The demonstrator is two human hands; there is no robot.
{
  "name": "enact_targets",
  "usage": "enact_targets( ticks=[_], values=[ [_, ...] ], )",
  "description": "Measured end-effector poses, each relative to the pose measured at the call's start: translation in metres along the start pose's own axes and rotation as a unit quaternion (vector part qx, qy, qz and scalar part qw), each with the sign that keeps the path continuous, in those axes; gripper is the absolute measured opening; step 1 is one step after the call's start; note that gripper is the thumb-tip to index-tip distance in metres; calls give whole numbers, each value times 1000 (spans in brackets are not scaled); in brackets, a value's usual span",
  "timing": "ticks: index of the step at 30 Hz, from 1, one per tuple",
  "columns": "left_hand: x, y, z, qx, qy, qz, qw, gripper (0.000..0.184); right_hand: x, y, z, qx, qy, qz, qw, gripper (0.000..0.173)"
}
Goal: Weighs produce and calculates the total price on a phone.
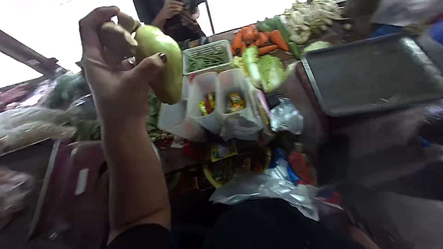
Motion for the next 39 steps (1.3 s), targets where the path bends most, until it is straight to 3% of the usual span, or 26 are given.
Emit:
enact_targets(
  ticks=[1,3,4,6,8,10,13,15,19,22,25,29,34,37,39],
  values=[
    [-40,0,26,-29,-24,-48,998,77,3,-22,33,25,18,13,999,50],
    [-126,4,64,-84,-80,-122,986,79,5,-69,110,108,62,137,983,45],
    [-168,7,76,-100,-92,-153,979,78,16,-77,126,114,59,140,982,42],
    [-249,10,87,-101,-76,-220,967,74,52,-54,115,121,30,130,984,37],
    [-317,10,85,-83,-68,-274,956,73,89,-13,85,182,23,187,965,31],
    [-369,13,79,-65,-91,-304,946,73,116,13,64,272,6,310,911,27],
    [-412,23,71,-83,-138,-301,940,66,140,2,55,346,-4,495,797,32],
    [-420,30,69,-93,-188,-286,935,58,150,-25,58,373,20,543,752,45],
    [-407,38,69,-92,-206,-236,945,55,152,-61,59,388,49,570,722,54],
    [-374,50,75,-127,-147,-173,965,55,148,-73,57,377,90,565,728,51],
    [-336,73,77,-138,-73,-143,977,57,157,-63,56,374,75,521,764,50],
    [-299,123,77,-61,13,-135,989,59,182,-49,47,380,69,516,765,51],
    [-271,176,57,30,56,-149,987,57,196,-37,30,323,92,475,813,52],
    [-268,210,36,155,61,-214,963,49,170,-29,25,388,31,431,814,56],
    [-271,235,18,246,55,-266,930,49,139,-34,21,458,-100,323,822,60]
  ],
)
Point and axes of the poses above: each hand's wrist, its own y-axis away from the middle knuckle, its own x-axis out of the back of the hand, z = x × y, the point moved 3 cm from there along -y, towards the middle knuckle, and after that the axes turned 15 degrees about x, right-handed, at the moved point
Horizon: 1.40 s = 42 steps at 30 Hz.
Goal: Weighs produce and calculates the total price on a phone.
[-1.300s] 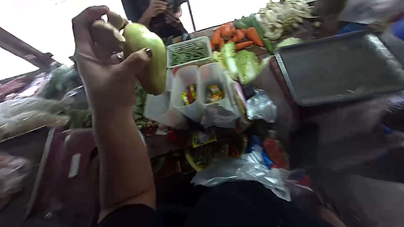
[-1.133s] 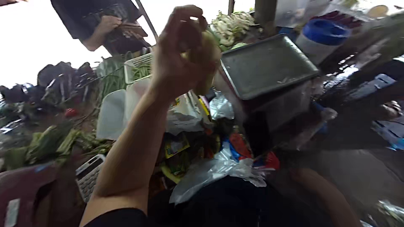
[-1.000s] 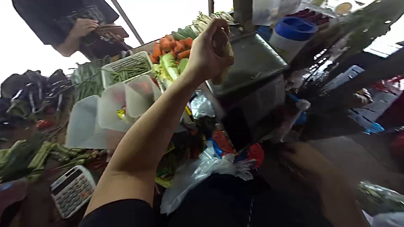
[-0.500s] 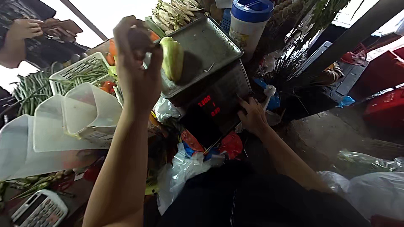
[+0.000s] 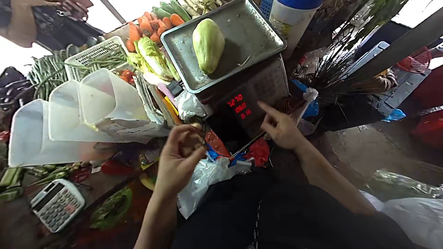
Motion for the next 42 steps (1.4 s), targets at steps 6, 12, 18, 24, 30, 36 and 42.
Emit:
enact_targets(
  ticks=[6,12,18,24,30,36,42],
  values=[
    [-35,9,-53,111,34,-81,990,38,-56,21,0,0,-265,-55,963,62],
    [-42,2,-64,120,56,-85,988,37,-58,19,-5,-30,-306,-9,952,59],
    [-40,0,-67,117,70,-84,987,35,-64,20,-4,-24,-268,28,963,57],
    [-35,-4,-71,83,-51,-9,995,38,-69,21,-4,-20,-221,21,975,60],
    [-42,-10,-72,48,-148,11,988,51,-70,22,-5,-13,-182,7,983,63],
    [-48,-10,-71,20,-215,18,976,47,-65,27,-3,-8,-185,24,982,64],
    [-48,-8,-66,6,-263,35,964,49,-52,41,5,73,-39,80,993,59]
  ],
)
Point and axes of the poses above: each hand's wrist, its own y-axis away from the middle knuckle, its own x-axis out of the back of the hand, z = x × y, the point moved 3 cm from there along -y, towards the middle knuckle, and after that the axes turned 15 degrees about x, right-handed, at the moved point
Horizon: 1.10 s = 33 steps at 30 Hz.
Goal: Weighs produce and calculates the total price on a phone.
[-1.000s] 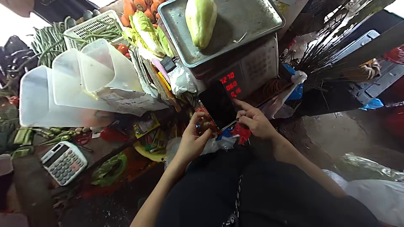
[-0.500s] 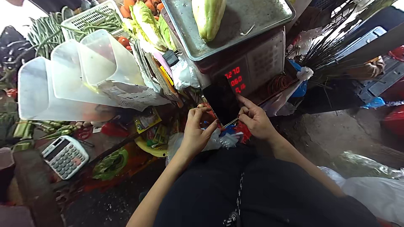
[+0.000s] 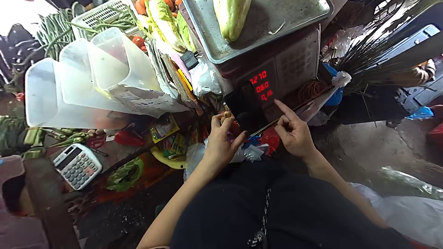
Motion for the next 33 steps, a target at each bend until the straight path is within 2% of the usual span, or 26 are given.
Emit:
enact_targets(
  ticks=[3,6,10,14,19,33],
  values=[
    [0,1,3,8,-14,0,1000,50,-4,11,3,50,75,-13,996,46],
    [-3,0,3,17,-35,5,999,56,-9,19,5,132,133,9,982,34],
    [-5,1,5,14,-43,15,999,60,-13,26,8,214,189,12,958,31],
    [-6,3,5,11,-43,28,999,60,-20,29,12,210,255,-33,943,34],
    [-5,5,4,17,-37,29,999,61,-16,25,5,220,224,-4,949,34],
    [-8,5,5,7,-43,43,998,60,-17,25,3,244,214,-2,946,33]
  ],
)
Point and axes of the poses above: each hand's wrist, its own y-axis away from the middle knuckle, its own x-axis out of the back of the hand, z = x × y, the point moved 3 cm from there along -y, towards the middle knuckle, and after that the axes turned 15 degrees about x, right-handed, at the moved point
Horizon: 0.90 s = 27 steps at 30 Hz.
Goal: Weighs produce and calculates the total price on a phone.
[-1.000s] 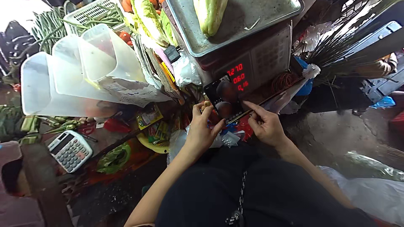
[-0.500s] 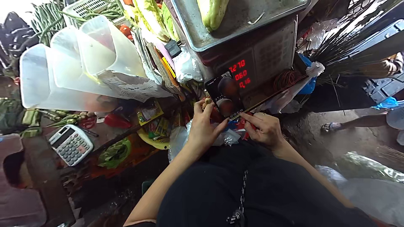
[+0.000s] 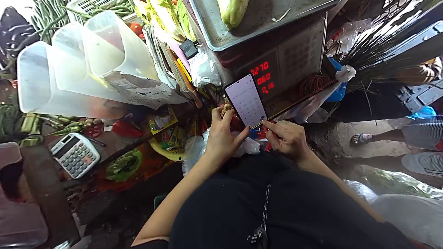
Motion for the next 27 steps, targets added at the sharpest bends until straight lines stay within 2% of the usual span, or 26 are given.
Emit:
enact_targets(
  ticks=[6,13,19,27],
  values=[
    [-5,-4,1,8,-5,29,1000,53,-2,-7,-1,7,-4,1,1000,32],
    [2,-2,-3,8,8,32,999,61,-10,-14,1,8,3,-12,1000,33],
    [10,0,-8,25,16,34,999,62,-6,-7,3,7,-11,34,999,33],
    [8,0,-6,18,26,30,999,60,-17,-30,-1,7,5,-46,999,40]
  ],
)
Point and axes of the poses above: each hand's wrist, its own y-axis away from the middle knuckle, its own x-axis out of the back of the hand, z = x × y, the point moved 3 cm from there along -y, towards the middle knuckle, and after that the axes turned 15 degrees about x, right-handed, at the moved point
